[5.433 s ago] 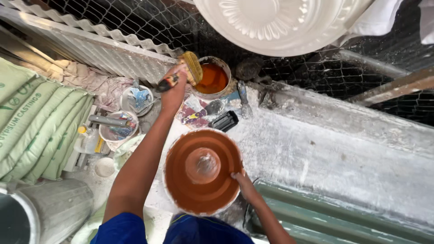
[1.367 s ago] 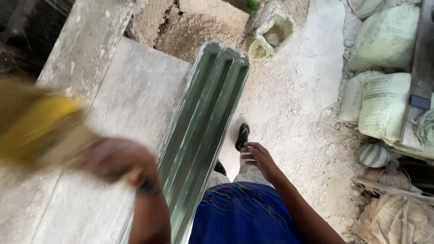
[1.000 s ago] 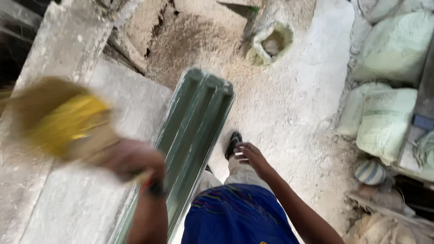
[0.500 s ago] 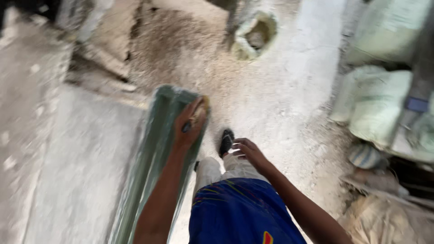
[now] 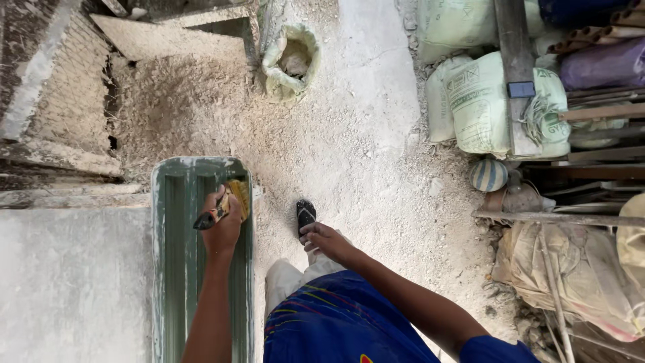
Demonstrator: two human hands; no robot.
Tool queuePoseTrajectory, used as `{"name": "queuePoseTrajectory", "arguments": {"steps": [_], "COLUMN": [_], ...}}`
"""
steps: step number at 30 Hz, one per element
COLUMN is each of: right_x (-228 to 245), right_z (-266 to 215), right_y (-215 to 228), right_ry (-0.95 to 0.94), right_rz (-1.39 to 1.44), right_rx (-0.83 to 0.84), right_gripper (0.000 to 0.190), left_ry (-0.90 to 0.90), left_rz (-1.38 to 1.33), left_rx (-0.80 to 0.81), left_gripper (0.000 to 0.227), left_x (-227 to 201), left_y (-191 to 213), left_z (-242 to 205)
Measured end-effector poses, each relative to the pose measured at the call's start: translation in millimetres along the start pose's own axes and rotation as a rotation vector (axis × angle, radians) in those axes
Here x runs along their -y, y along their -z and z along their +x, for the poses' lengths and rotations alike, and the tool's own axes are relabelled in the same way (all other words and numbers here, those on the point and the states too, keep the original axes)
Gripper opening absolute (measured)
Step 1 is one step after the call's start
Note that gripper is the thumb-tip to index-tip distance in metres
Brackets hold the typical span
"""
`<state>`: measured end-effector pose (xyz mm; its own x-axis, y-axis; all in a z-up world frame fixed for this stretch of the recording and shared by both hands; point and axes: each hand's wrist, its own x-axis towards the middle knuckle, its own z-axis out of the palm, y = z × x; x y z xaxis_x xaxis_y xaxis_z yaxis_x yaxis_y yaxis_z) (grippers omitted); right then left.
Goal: The person brushes a green corrugated panel with a paintbrush, then carries a bucket to a tap, fills a pink cup with water, and pours it into the bucket. They then open a bag of gypsum casting powder and pour it into the bucket.
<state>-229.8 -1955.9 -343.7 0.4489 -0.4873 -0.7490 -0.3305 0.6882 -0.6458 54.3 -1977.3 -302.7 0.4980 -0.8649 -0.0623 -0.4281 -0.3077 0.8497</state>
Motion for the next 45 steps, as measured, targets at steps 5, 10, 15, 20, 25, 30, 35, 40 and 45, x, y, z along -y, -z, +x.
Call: {"name": "queuePoseTrajectory", "arguments": {"steps": [5, 10, 15, 20, 25, 30, 35, 40, 45], "right_x": [-20, -73, -138, -189, -249, -337, -428, -509, -573], "right_z": [-38, -99, -167, -227, -273, -321, -404, -475, -508], "right_y": [-37, -96, -160, -192, -212, -217, -221, -271, -325], "right_ry": [0.044, 0.105, 0.097, 0.107, 0.099, 0.241, 0.106, -0.013, -0.151], "right_rz": [-0.017, 0.028, 0.114, 0.122, 0.088, 0.143, 0.099, 0.070, -0.028], "right_rx": [-0.032, -0.077, -0.071, -0.070, -0.074, 0.068, 0.070, 0.176, 0.149], "right_gripper": [0.045, 0.047, 0.047, 0.047, 0.049, 0.053, 0.056, 0.055, 0.054], "left_ry": [-0.096, -0.122, -0.122, -0.156, 0.226, -0.137, -0.010, 0.106, 0.142], "left_rz": [0.005, -0.033, -0.035, -0.065, -0.188, -0.040, -0.112, -0.110, -0.049], "left_rx": [-0.090, -0.061, -0.119, -0.092, 0.059, -0.122, -0.083, -0.083, -0.123], "left_gripper": [0.027, 0.026, 0.028, 0.029, 0.036, 0.034, 0.037, 0.038, 0.036], "left_x": [33, 72, 102, 112, 139, 204, 231, 243, 256], "left_y": [17, 44, 75, 116, 154, 181, 223, 287, 344], "left_z": [-51, -123, -214, -289, -368, -457, -589, -730, -866]}}
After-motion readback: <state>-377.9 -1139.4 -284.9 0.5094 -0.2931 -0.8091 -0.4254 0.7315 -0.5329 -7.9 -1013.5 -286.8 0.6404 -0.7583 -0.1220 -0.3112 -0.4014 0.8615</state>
